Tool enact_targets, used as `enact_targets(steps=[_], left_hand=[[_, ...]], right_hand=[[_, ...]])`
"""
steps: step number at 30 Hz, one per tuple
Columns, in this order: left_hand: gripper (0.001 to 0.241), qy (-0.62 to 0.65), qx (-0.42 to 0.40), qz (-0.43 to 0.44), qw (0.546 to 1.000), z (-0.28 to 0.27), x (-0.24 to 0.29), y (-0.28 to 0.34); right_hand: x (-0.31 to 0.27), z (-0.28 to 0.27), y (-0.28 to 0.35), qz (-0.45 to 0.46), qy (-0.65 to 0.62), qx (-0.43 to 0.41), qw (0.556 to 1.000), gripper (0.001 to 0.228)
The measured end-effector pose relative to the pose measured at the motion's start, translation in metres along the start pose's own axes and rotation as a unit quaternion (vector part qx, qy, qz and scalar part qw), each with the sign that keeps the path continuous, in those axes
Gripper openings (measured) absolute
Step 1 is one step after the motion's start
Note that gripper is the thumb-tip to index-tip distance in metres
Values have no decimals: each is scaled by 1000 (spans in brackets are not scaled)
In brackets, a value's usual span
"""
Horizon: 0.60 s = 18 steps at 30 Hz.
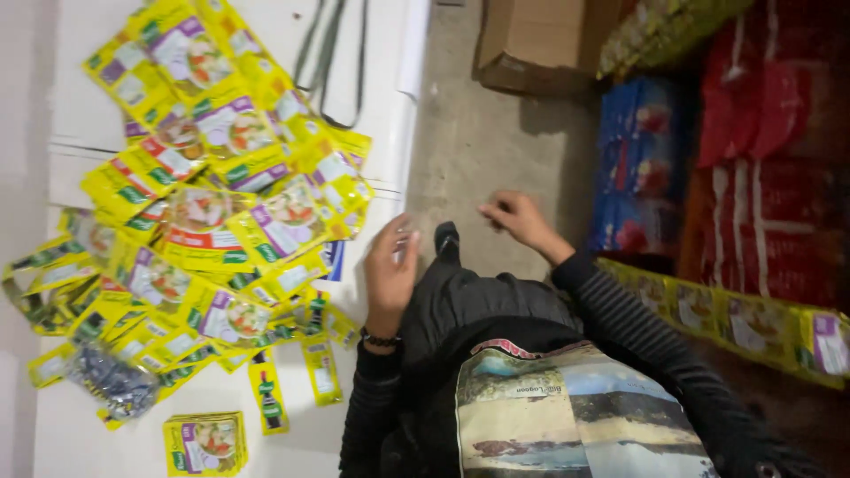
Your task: Organize and hang seasoning packets onto a display strip in a grocery store.
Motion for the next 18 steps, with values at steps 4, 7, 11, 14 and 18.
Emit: enact_targets(steps=[4, 7, 11, 14, 18], left_hand=[[33, -30, 93, -2, 995, -57, 6, -24], [32, -38, 171, 14, 984, -99, -5, -43], [46, 44, 262, 43, 963, -140, -11, -68], [55, 74, 274, 57, 957, -160, -18, -84], [65, 107, 243, -9, 964, -166, -29, -102]], right_hand=[[-109, 48, -10, -91, -26, -59, 994, 20], [-165, 85, -19, -114, -6, -90, 989, 20], [-217, 122, -32, -153, -8, -86, 984, 20], [-240, 140, -42, -173, -3, -60, 983, 26], [-230, 166, -83, -182, -89, -87, 975, 42]])
Point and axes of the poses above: each hand's wrist, its own y-axis away from the middle knuckle, its own z-axis out of the palm, x = y × z, the point moved 4 cm from there along -y, towards the middle knuckle, and after that the axes turned 12 degrees about z, right-handed, at the moved point
